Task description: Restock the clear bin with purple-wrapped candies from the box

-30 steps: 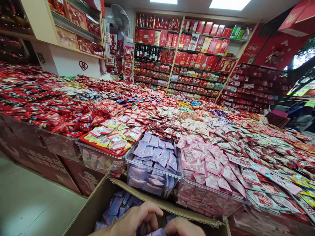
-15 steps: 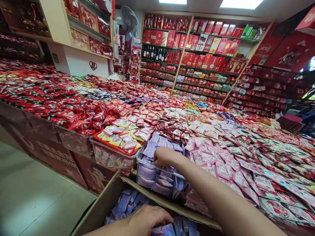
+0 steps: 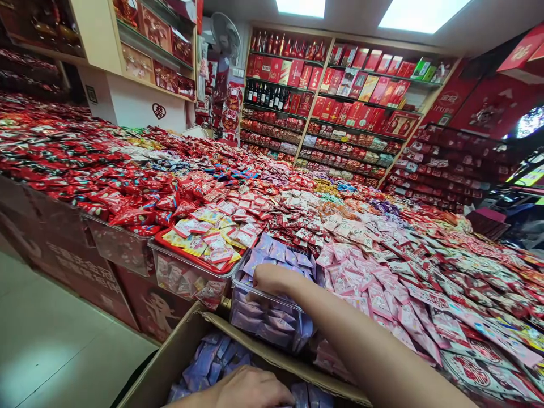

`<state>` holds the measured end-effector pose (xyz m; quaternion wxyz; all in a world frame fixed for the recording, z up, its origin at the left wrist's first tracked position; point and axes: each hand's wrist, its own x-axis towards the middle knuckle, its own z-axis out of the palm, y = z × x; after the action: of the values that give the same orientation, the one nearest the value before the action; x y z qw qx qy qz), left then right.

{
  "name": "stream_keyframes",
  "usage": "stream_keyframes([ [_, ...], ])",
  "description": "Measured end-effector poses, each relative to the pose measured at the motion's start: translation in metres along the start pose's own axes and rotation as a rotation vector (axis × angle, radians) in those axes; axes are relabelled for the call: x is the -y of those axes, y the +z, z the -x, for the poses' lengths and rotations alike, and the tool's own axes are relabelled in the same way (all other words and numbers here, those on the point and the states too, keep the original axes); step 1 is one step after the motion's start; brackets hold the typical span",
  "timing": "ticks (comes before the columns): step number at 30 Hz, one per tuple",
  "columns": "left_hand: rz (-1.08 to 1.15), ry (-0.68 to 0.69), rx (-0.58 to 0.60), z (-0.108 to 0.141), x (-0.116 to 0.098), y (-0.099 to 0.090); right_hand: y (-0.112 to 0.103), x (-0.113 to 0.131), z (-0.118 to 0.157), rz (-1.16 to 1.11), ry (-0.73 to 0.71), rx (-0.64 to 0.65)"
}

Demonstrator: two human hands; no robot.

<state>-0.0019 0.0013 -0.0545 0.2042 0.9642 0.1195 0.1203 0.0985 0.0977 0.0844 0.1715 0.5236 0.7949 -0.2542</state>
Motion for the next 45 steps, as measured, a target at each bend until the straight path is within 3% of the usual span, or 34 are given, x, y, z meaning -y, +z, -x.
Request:
stream_keyframes([
  [4, 0.030, 0.026, -0.014, 0.002, 0.005, 0.008, 0.000, 0.003, -0.002, 0.066, 0.021, -0.044],
  [8, 0.046, 0.025, 0.000, 0.004, 0.002, 0.003, -0.001, 0.005, -0.004, 0.114, 0.055, -0.081],
  [17, 0.104, -0.008, 0.016, 0.012, -0.010, -0.013, -0.001, 0.002, 0.000, 0.052, 0.015, 0.061],
  [25, 0.136, -0.024, 0.054, 0.012, -0.013, -0.018, -0.006, 0.013, 0.002, 0.149, 0.078, 0.000],
  [34, 0.127, -0.024, 0.063, 0.012, -0.014, -0.020, -0.003, 0.000, -0.002, 0.069, 0.046, 0.100],
  [45, 0.112, -0.043, 0.076, 0.014, -0.019, -0.023, -0.010, -0.008, 0.003, 0.026, -0.006, 0.133],
])
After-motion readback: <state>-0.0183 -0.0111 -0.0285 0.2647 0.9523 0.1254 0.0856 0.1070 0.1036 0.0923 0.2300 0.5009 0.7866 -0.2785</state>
